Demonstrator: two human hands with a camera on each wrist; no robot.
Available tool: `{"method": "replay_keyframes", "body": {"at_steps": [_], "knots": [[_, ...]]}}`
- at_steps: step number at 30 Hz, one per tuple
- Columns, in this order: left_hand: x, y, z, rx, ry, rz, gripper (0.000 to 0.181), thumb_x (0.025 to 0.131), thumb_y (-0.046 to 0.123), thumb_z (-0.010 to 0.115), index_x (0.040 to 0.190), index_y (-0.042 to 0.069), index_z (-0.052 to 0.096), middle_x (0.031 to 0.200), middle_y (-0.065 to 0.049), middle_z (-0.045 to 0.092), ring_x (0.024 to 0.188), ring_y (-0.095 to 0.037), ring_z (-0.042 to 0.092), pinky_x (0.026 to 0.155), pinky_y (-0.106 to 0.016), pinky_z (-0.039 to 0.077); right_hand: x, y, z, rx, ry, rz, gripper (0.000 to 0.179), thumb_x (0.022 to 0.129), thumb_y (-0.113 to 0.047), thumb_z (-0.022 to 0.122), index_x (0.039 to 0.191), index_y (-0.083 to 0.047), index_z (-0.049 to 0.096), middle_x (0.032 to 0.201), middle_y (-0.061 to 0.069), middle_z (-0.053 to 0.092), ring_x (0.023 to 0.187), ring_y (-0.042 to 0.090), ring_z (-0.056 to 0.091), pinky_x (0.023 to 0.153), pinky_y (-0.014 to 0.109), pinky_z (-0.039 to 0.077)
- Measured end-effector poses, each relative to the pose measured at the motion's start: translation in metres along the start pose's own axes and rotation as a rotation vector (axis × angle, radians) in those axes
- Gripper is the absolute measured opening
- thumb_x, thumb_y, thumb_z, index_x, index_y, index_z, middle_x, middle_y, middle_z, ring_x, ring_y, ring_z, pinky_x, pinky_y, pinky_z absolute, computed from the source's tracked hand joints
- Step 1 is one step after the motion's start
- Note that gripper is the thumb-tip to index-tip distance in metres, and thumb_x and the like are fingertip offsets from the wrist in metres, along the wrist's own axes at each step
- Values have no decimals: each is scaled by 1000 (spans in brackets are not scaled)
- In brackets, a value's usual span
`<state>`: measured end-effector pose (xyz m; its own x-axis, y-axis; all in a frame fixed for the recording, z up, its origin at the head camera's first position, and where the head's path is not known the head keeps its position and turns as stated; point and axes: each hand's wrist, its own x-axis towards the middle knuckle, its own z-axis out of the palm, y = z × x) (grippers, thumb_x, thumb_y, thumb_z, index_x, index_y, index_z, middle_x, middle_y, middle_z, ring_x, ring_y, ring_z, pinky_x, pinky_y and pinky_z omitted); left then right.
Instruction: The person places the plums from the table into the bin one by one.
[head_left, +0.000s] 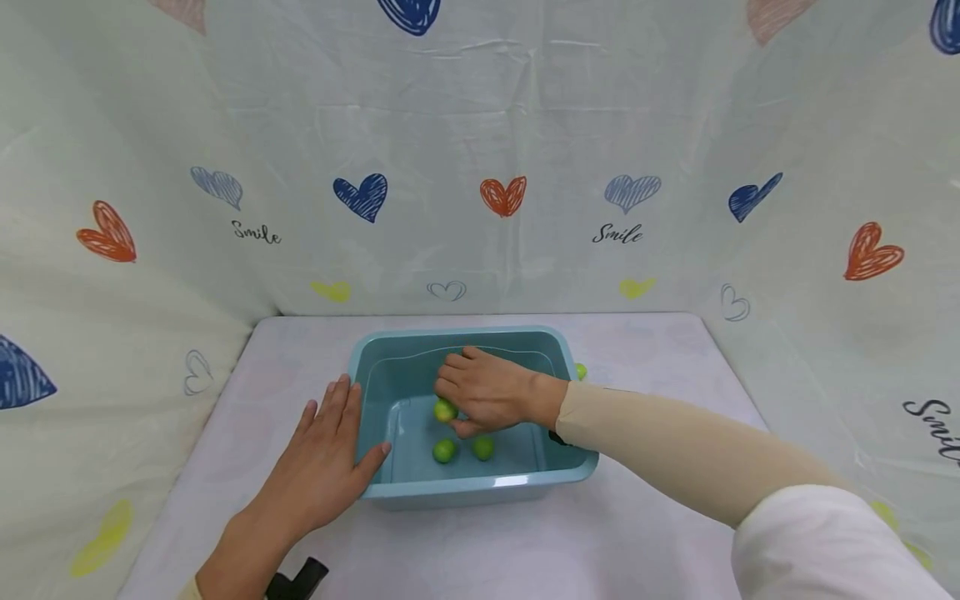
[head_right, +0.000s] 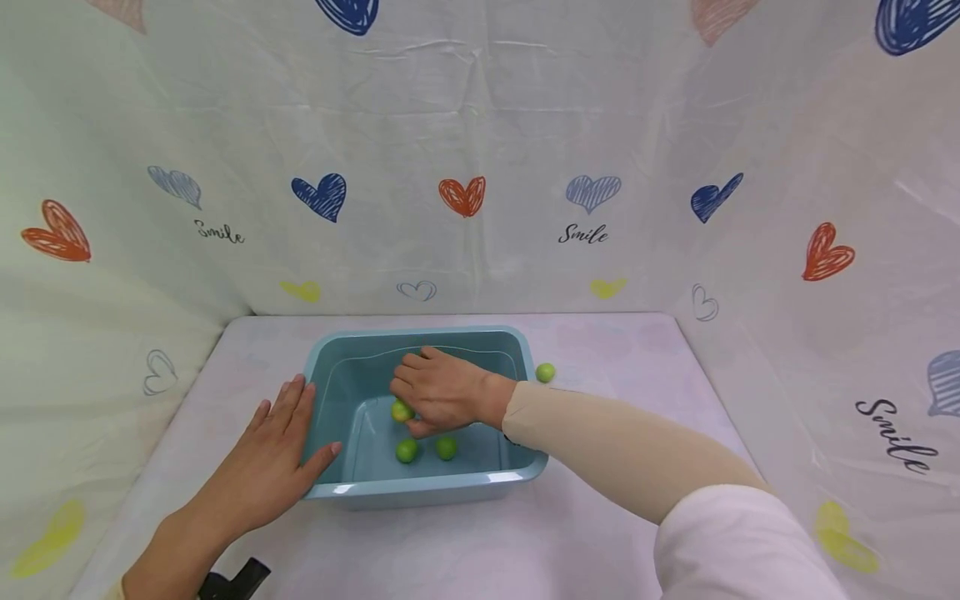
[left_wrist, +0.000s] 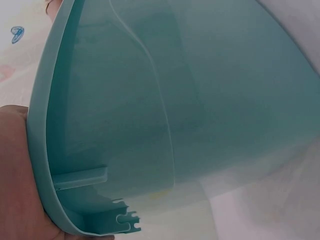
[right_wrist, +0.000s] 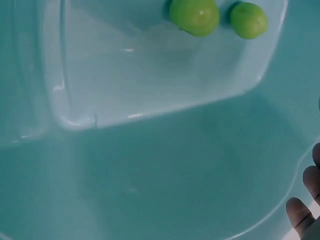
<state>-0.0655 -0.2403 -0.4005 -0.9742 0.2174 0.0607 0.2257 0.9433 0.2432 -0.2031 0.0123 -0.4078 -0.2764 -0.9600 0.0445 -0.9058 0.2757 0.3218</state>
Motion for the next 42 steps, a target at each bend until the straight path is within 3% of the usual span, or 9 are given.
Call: {"method": "replay_keyframes", "body": {"at_steps": [5,18,33,42], "knots": [[0,1,0,-1,-4,0,92,95,54,53,154,-5,13,162,-24,11,150,-40,11,117,-62,13,2,-1,7,-30,-48,-10,40,95,-57,40,99,-19,50,92,-7,51,88,13,43,74,29,36],[1,1,0,-8,-13,-9,93,95,56,52,155,-3,10,163,-23,8,150,-40,10,117,-63,13,6,-5,9,-44,-76,-22,44,96,-59,37,102,-18,51,94,-5,52,86,15,42,73,30,35],[2,1,0,10,38,19,89,96,54,51,154,-4,16,161,-25,15,149,-40,17,115,-64,18,6,-4,10,-87,-56,-7,45,96,-59,37,102,-18,52,94,-5,53,86,15,44,73,30,36],[1,0,0,-9,30,15,90,96,54,52,154,-4,16,161,-25,14,149,-41,16,115,-63,17,6,-4,10,-98,-49,1,44,94,-59,44,104,-17,53,97,-4,54,87,17,43,73,31,37]]}}
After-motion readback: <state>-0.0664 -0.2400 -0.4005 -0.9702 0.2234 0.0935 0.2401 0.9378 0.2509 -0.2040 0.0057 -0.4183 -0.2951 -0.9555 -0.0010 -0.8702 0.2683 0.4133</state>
